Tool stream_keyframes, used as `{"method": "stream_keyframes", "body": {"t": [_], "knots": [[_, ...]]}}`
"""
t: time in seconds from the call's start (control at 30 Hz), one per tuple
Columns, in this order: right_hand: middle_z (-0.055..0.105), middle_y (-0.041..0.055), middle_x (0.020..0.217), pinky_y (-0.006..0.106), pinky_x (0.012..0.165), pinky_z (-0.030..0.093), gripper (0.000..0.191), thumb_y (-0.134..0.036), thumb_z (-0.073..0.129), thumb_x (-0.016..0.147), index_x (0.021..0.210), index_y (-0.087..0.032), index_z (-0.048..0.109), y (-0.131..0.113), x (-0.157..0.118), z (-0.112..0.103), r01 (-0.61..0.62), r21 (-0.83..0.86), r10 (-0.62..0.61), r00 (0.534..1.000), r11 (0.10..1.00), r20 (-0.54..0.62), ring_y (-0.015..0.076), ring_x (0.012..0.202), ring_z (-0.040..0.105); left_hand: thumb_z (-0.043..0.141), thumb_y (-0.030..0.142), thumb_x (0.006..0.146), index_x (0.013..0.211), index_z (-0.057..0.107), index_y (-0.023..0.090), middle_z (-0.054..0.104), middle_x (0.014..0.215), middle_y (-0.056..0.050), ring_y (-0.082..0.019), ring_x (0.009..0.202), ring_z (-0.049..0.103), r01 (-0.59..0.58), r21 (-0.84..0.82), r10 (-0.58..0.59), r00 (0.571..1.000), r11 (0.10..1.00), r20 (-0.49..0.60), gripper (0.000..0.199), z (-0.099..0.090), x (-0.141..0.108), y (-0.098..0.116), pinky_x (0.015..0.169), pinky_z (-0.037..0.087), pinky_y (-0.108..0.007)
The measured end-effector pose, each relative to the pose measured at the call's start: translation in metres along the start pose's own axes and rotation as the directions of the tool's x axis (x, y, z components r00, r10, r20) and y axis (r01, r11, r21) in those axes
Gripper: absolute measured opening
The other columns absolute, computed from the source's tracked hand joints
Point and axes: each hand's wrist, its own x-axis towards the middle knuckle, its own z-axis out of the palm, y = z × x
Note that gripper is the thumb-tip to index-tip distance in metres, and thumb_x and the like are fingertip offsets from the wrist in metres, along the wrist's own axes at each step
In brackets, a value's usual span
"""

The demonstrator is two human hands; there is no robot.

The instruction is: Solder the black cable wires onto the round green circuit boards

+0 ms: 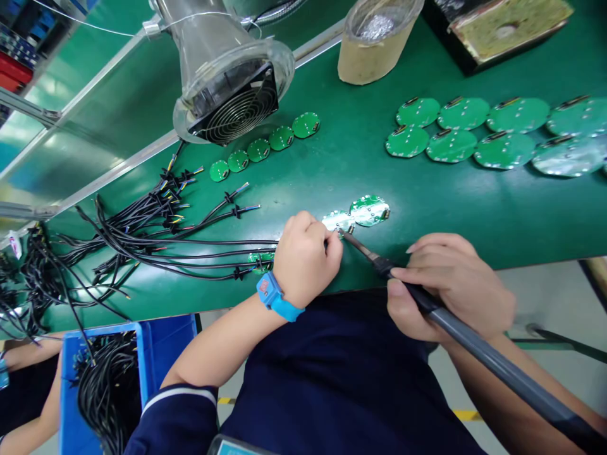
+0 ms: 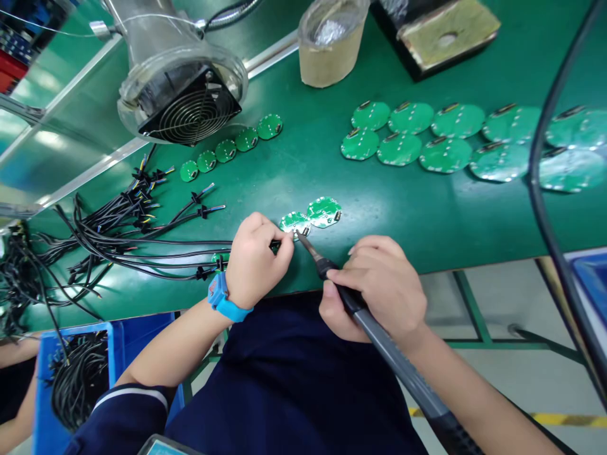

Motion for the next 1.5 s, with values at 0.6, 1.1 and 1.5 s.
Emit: {"method": "stream_keyframes", "body": {"t": [0.6, 1.1, 1.5], "knots": [[0.052, -0.0045, 0.058, 0.037, 0.061, 0.047, 0.014, -0.013, 0.059, 0.068, 0.078, -0.021, 0.053, 0.011, 0.005, 0.002, 0.014, 0.193, 0.013, 0.991, 0.981, -0.136, 0.0106, 0.047, 0.050, 0.062, 0.016, 0.080, 0.068, 0.058, 0.015, 0.053, 0.072, -0.003, -0.015, 0.076, 0.054, 0.178, -0.123, -0.134, 0.944, 0.976, 0.302, 0.013, -0.017, 0.016, -0.004, 0.071, 0.046, -0.028], [0.051, -0.0039, 0.058, 0.037, 0.064, 0.046, 0.015, -0.012, 0.058, 0.068, 0.079, -0.021, 0.055, 0.018, 0.000, 0.003, -0.002, 0.268, 0.037, 0.991, 0.964, -0.129, 0.0105, 0.049, 0.049, 0.067, 0.015, 0.077, 0.069, 0.062, 0.015, 0.054, 0.073, -0.002, -0.013, 0.073, 0.054, 0.206, -0.155, -0.160, 0.951, 0.966, 0.265, 0.010, -0.015, 0.016, -0.007, 0.070, 0.046, -0.026], [0.050, 0.0003, 0.054, 0.042, 0.056, 0.044, 0.007, -0.017, 0.062, 0.067, 0.069, -0.023, 0.059, 0.028, -0.007, 0.010, -0.020, 0.310, 0.140, 0.918, 0.950, -0.371, 0.0172, 0.049, 0.050, 0.071, 0.029, 0.074, 0.081, 0.061, 0.016, 0.055, 0.087, -0.006, -0.015, 0.079, 0.055, 0.178, -0.126, -0.165, 0.981, 0.976, 0.104, 0.019, -0.023, 0.017, -0.024, 0.071, 0.048, -0.027]]}}
